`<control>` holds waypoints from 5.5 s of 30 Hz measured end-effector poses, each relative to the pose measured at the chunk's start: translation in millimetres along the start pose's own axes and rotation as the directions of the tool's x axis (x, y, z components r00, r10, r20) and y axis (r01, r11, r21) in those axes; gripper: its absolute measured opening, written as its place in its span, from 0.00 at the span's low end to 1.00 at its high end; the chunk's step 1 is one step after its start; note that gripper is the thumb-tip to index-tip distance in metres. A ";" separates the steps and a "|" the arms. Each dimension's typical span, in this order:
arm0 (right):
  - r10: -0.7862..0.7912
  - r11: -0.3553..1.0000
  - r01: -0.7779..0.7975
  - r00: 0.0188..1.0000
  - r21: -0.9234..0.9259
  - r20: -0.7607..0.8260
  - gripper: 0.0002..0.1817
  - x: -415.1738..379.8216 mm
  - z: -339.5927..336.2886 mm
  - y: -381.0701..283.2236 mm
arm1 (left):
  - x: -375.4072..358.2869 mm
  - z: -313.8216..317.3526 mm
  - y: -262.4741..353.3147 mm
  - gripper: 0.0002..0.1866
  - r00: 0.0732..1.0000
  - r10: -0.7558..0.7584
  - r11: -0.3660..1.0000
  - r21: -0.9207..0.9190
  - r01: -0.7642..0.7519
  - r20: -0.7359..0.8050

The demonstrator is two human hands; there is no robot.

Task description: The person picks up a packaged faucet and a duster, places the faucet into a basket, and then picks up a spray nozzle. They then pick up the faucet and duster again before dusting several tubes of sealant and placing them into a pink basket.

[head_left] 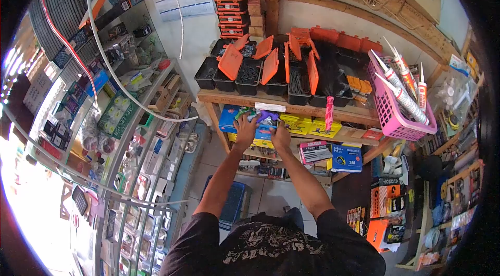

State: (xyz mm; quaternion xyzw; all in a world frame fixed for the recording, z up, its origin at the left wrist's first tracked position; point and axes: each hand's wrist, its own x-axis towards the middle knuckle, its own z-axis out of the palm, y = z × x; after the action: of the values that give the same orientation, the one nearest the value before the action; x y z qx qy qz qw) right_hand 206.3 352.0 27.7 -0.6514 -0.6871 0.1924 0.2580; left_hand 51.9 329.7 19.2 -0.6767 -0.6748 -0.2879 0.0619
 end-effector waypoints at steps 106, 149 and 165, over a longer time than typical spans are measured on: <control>0.239 0.699 -0.601 0.707 0.388 0.666 0.16 -124.9 42.9 160.7 | -271.9 35.9 30.6 0.21 0.753 -0.657 0.743 -0.189 0.642 -0.028; 0.352 0.473 -0.471 0.876 0.744 0.331 0.13 -249.5 -117.3 391.8 | 33.6 -125.1 303.4 0.12 0.777 0.124 -0.464 -0.656 0.596 0.617; -0.484 0.504 0.089 0.853 0.859 0.195 0.36 -218.0 -329.9 223.1 | -201.2 -69.3 407.6 0.28 0.940 0.160 0.301 -0.922 0.246 0.303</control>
State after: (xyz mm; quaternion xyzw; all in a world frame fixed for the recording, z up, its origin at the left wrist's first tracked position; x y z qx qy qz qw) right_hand 587.5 128.8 132.5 -0.2694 -0.6532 0.5770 0.4098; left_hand 432.8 87.1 105.5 -0.6009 -0.3906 -0.5109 -0.4746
